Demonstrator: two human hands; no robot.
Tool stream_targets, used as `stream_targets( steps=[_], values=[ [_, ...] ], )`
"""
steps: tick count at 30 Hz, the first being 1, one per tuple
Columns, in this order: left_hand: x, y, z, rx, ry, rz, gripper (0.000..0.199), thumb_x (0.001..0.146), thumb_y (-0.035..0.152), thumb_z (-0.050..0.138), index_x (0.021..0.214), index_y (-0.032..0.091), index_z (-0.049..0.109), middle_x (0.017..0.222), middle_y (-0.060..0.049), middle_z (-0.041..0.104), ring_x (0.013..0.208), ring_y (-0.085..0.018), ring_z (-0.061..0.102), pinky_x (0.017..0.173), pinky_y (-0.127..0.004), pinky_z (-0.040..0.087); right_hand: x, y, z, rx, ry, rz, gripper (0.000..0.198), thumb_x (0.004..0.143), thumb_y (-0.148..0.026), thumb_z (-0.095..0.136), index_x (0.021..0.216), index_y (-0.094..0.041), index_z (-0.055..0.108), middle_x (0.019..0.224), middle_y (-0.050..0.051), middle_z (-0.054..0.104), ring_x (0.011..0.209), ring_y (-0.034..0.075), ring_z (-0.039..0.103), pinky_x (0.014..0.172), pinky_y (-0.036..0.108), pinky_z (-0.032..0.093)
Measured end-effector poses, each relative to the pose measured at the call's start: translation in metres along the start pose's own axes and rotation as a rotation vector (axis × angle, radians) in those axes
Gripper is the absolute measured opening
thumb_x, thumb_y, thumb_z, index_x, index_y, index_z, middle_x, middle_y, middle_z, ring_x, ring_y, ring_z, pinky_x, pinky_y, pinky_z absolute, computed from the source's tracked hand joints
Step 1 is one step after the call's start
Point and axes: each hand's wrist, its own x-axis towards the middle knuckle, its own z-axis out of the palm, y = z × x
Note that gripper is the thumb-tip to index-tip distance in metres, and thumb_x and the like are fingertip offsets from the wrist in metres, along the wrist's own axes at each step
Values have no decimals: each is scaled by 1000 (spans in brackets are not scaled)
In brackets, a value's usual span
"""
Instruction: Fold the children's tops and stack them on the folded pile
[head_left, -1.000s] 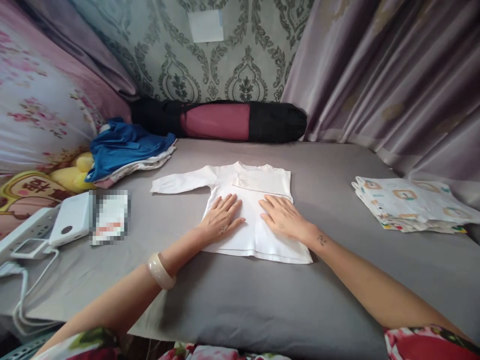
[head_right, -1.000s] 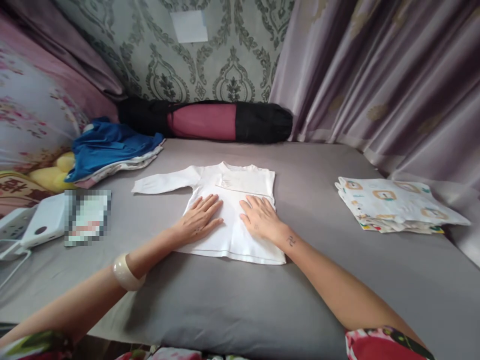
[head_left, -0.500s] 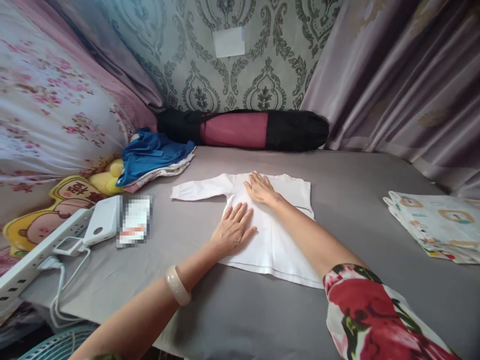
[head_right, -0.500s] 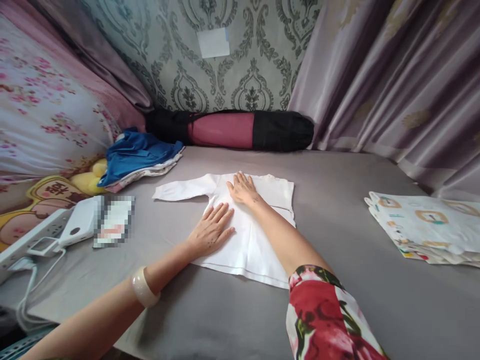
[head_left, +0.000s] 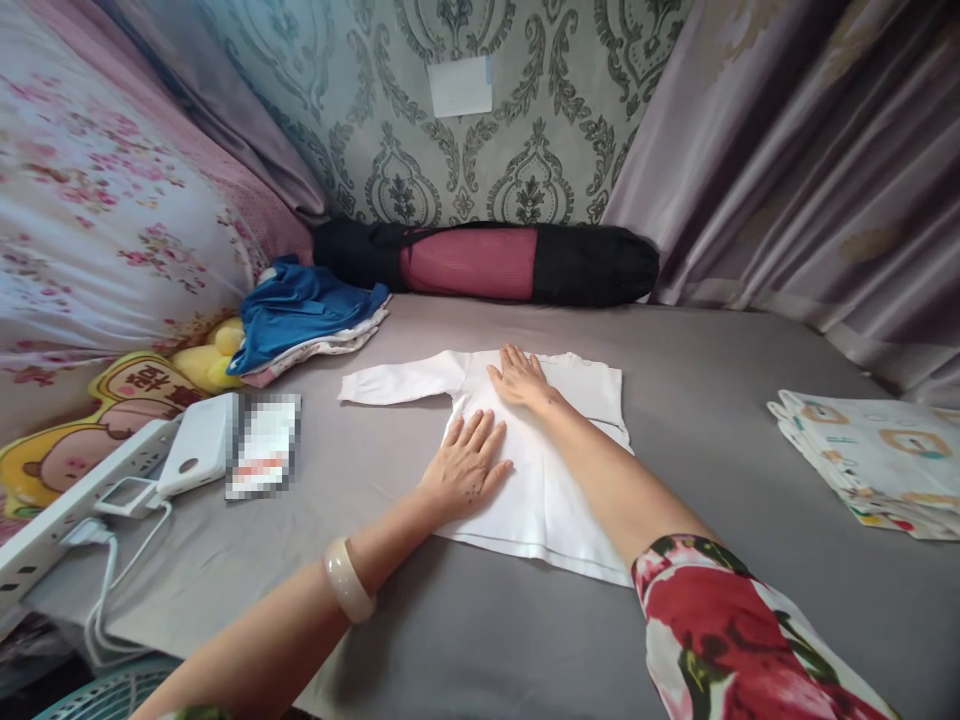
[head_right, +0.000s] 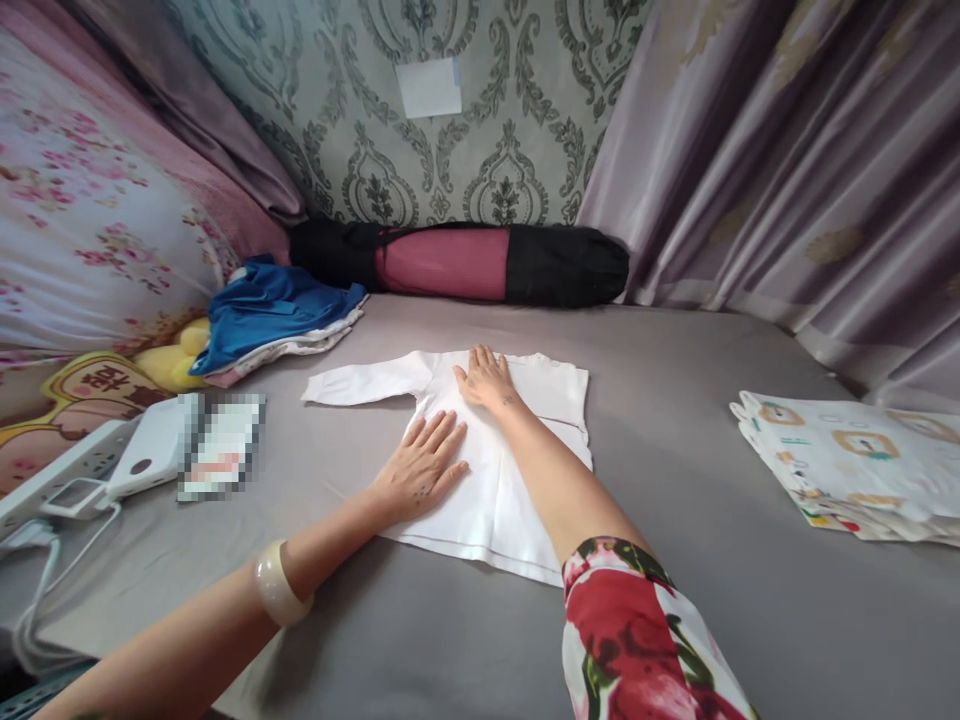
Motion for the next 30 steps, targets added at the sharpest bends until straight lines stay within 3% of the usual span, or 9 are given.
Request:
stream_targets(
  steps=[5,11,16,18,20,22,24,27,30],
  values=[
    [0,-1,2,2,8,15,63,100,52,24,147,13,37,155,-17,33,146,-30,26,117,-51,23,1,-15,-2,0,17,80,71,100,-48,15,151,0,26,160,17,20,147,27,16,118,48,13],
    [1,0,2,-3,-10,14,65,99,54,24,147,12,36,156,-19,32,146,-32,25,116,-52,22,0,-20,18,-47,168,107,67,100,-43,18,151,-1,25,160,17,19,148,27,13,118,46,9],
    [3,-3,-6,-79,-67,-1,64,99,54,28,148,12,35,157,-17,30,147,-31,23,118,-52,21,3,-18,21,-53,160,112,67,100,-43,18,151,-1,25,160,17,19,148,26,14,118,46,10],
    [3,-8,-15,-174,-85,9,62,98,54,32,145,15,41,155,-16,35,146,-29,27,118,-50,25,4,-16,19,-46,149,107,67,100,-43,19,152,-1,25,160,17,18,148,26,13,118,47,10],
    [3,-17,-26,-333,-65,4,57,98,53,34,140,18,47,152,-13,41,141,-25,37,113,-42,37,4,-14,17,-21,130,102,67,100,-42,18,151,-1,25,160,17,19,148,27,13,118,47,11],
    [3,-28,-34,-523,5,-69,50,97,49,37,135,20,53,145,-12,50,130,-22,50,97,-34,51,3,-14,15,1,144,94,65,100,-40,18,151,-2,28,160,17,21,148,27,14,118,49,11],
    [6,-42,-37,-658,124,-225,40,96,42,41,125,21,60,132,-10,62,114,-21,61,83,-30,55,1,-18,14,-8,211,56,60,99,-34,20,149,-2,31,159,17,25,148,27,15,118,51,7],
    [12,-68,-35,-674,323,-499,27,92,29,45,105,20,68,107,-8,71,96,-20,65,85,-32,53,-1,-30,17,-28,299,-52,56,97,-24,23,146,-1,36,156,17,31,147,26,20,119,47,5],
    [16,-97,-31,-557,430,-702,25,89,20,44,98,17,67,103,-11,69,95,-21,64,91,-36,49,-1,-46,21,9,277,-113,54,97,-22,24,145,-1,40,155,17,35,145,25,25,118,40,13]
  ],
)
